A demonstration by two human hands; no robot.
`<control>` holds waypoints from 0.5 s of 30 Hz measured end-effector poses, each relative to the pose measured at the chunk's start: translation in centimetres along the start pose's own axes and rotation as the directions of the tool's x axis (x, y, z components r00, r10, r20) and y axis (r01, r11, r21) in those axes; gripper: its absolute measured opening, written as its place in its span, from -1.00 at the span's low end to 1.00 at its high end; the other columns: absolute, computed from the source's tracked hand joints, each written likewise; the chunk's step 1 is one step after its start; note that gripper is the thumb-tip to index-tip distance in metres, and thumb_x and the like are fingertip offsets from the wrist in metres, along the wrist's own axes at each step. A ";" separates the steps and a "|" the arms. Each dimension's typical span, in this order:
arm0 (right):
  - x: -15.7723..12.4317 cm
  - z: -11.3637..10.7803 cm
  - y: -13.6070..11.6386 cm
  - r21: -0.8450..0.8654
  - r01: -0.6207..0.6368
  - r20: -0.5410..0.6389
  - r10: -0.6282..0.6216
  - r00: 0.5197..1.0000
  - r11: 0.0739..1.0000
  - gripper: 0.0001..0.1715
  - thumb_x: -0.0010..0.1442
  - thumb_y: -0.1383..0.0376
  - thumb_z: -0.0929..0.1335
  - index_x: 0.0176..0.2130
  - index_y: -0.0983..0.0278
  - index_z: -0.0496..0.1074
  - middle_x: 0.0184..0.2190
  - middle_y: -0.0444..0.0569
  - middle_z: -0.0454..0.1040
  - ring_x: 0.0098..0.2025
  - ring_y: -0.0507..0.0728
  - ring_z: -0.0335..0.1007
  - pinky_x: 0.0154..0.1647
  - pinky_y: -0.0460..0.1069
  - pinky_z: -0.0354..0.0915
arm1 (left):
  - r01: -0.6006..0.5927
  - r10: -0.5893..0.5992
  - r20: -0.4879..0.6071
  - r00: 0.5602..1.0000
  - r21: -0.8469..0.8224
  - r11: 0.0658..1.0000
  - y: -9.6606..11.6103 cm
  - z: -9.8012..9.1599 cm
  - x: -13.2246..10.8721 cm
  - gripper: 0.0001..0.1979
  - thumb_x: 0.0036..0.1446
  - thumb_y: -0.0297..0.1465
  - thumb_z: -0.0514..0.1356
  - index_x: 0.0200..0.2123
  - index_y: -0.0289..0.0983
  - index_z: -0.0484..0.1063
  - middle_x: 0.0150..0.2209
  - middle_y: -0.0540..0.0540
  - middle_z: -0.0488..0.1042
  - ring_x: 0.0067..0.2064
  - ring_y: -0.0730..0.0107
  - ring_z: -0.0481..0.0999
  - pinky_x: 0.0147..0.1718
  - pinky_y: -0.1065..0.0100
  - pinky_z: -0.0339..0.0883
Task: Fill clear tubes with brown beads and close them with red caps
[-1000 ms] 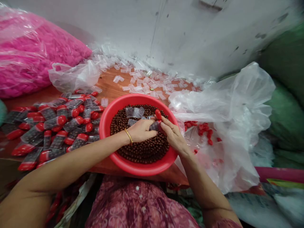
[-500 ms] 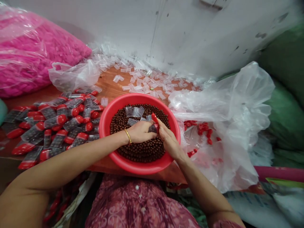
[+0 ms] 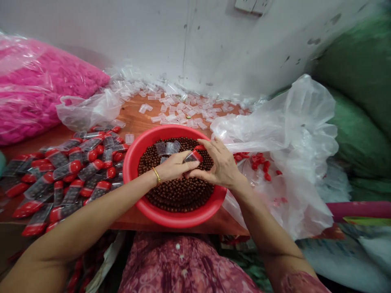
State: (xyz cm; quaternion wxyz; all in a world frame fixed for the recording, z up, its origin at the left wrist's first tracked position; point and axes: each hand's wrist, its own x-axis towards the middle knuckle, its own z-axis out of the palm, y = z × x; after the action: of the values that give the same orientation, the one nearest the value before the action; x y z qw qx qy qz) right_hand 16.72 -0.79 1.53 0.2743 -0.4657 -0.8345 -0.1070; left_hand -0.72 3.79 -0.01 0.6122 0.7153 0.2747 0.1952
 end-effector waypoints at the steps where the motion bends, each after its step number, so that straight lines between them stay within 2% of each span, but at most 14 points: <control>1: -0.5 0.2 -0.4 0.014 -0.024 -0.004 0.024 1.000 1.000 -0.09 0.04 -0.10 0.34 0.17 0.40 0.13 -0.04 0.21 0.43 0.04 0.29 0.35 0.18 0.27 0.14 | -0.018 0.018 -0.018 1.000 -0.037 0.999 0.0 0.1 0.1 -0.66 0.12 -0.12 0.05 -0.29 -0.31 0.27 -0.62 0.10 0.27 -0.61 0.56 0.22 -0.56 0.48 0.12; 4: -1.3 1.1 -1.9 0.041 -0.095 -0.032 0.096 0.995 0.995 -0.02 -0.01 -0.07 0.39 0.20 0.39 0.05 0.03 0.25 0.37 0.07 0.32 0.32 0.09 0.24 0.26 | -0.114 0.113 -0.098 0.989 -0.002 0.993 -0.3 0.4 0.5 -0.60 0.10 -0.10 0.07 -0.19 -0.32 0.29 -0.45 0.00 0.40 -0.43 0.44 0.36 -0.36 0.39 0.27; 7: -1.2 2.3 -2.7 0.031 -0.153 -0.114 0.155 0.981 0.988 -0.14 0.00 0.10 0.40 0.16 0.39 0.08 0.00 0.25 0.39 0.02 0.31 0.36 0.01 0.21 0.34 | -0.179 0.195 -0.168 0.966 0.109 0.978 -0.7 0.6 0.7 -0.57 0.09 -0.13 0.09 -0.12 -0.35 0.32 -0.19 -0.13 0.45 -0.14 0.26 0.40 -0.07 0.26 0.25; 9: -1.1 3.1 -2.6 0.031 -0.142 -0.165 0.145 0.976 0.989 -0.23 -0.01 0.19 0.38 0.12 0.41 0.12 -0.06 0.24 0.43 -0.03 0.29 0.40 -0.02 0.20 0.36 | -0.176 0.196 -0.165 0.967 0.127 0.976 -1.1 0.6 0.6 -0.55 0.11 -0.13 0.07 -0.09 -0.38 0.32 -0.12 -0.18 0.45 -0.08 0.22 0.39 -0.01 0.23 0.23; 11: -1.0 3.6 -2.2 0.048 -0.103 -0.190 0.111 0.976 0.993 -0.28 -0.02 0.20 0.36 0.08 0.42 0.16 -0.10 0.22 0.46 -0.06 0.28 0.42 0.03 0.21 0.34 | -0.187 0.205 -0.150 0.967 0.121 0.975 -1.4 0.5 0.6 -0.51 0.11 -0.11 0.07 -0.06 -0.39 0.32 -0.09 -0.20 0.44 -0.06 0.20 0.39 0.02 0.22 0.23; 13: -1.1 3.8 -2.0 0.079 -0.100 -0.162 0.111 0.981 0.992 -0.29 -0.03 0.15 0.36 0.05 0.43 0.20 -0.11 0.21 0.48 -0.06 0.28 0.43 0.12 0.23 0.27 | -0.203 0.216 -0.136 0.967 0.105 0.973 -1.8 0.4 0.6 -0.49 0.11 -0.10 0.07 -0.03 -0.40 0.31 -0.06 -0.21 0.43 -0.04 0.19 0.39 0.04 0.20 0.23; 15: -1.0 3.6 -2.2 0.117 -0.155 -0.079 0.165 0.983 0.981 -0.26 -0.05 0.10 0.37 0.04 0.43 0.23 -0.09 0.19 0.48 -0.03 0.28 0.42 0.21 0.24 0.16 | -0.201 0.214 -0.133 0.968 0.109 0.974 -1.8 0.3 0.8 -0.49 0.11 -0.10 0.08 -0.03 -0.39 0.31 -0.05 -0.22 0.43 -0.04 0.19 0.39 0.05 0.19 0.23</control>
State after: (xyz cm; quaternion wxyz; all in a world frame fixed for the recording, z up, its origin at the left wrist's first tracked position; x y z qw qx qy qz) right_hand 13.97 -1.09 -1.84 0.3441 -0.5101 -0.7860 -0.0589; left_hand -0.20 4.24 -1.89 0.5321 0.7525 0.2508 0.2961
